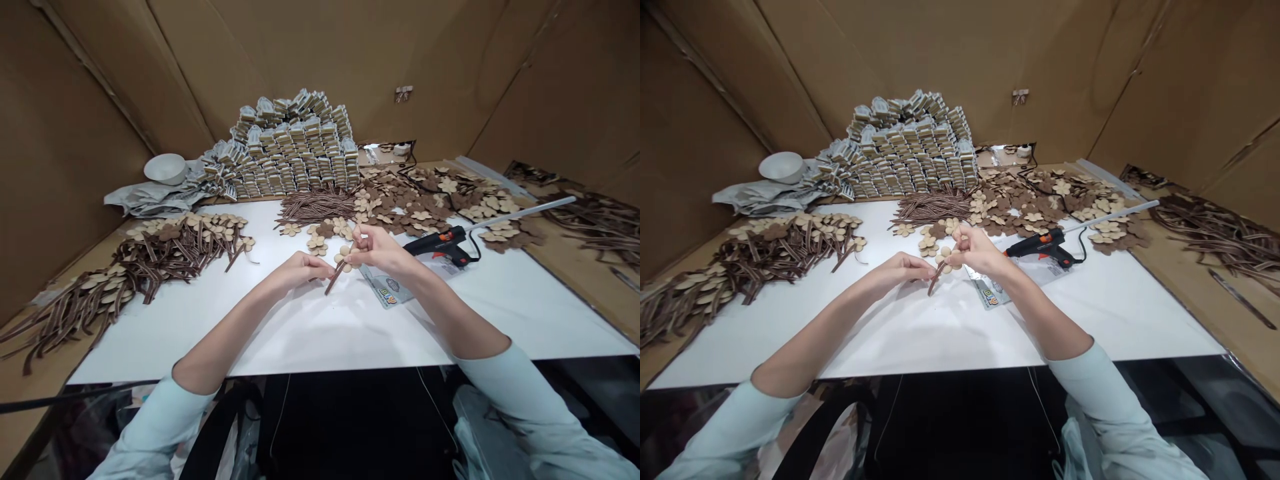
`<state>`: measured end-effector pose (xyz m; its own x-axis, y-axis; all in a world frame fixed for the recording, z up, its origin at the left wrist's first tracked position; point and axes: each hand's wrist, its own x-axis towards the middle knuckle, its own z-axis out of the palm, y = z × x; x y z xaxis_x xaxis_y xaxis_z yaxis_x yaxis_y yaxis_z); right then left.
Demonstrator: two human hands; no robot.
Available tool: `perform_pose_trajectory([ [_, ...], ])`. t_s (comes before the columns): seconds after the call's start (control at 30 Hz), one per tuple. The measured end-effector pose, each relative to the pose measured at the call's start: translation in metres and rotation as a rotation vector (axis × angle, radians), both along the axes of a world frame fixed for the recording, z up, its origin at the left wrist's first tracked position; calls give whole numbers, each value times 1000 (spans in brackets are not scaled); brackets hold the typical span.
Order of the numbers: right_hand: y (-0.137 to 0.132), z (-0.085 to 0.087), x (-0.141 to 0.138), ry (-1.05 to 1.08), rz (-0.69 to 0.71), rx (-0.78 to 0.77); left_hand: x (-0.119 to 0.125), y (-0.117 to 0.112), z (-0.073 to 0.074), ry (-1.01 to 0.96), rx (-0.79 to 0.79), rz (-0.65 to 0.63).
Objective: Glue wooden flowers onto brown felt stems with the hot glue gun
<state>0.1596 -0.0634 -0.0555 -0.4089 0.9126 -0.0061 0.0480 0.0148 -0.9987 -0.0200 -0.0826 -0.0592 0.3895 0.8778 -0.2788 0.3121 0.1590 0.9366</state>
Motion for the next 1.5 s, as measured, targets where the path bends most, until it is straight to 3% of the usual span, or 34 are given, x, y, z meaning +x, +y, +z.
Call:
perform_pose_trajectory([
  [0.23,2,-3,0,-18,44,4,0,2,-6,-132,-66,-5],
  [0.43,4,-8,-1,-14,37,39,4,-2,-4,-190,-223,49],
  [0.7,6,-5,1,-45,22,40,1,1,-5,-115,-171,-34],
  [0.9,6,-5,0,-34,-2,36,0,2,-10,-88,-159,-20],
  [1.23,6,-4,0,-2,-17,39,-3,3,-18,-225,-238,-99],
  [1.5,10,-8,4,-74,-63,121,2,-1,-18,-191,-228,27],
])
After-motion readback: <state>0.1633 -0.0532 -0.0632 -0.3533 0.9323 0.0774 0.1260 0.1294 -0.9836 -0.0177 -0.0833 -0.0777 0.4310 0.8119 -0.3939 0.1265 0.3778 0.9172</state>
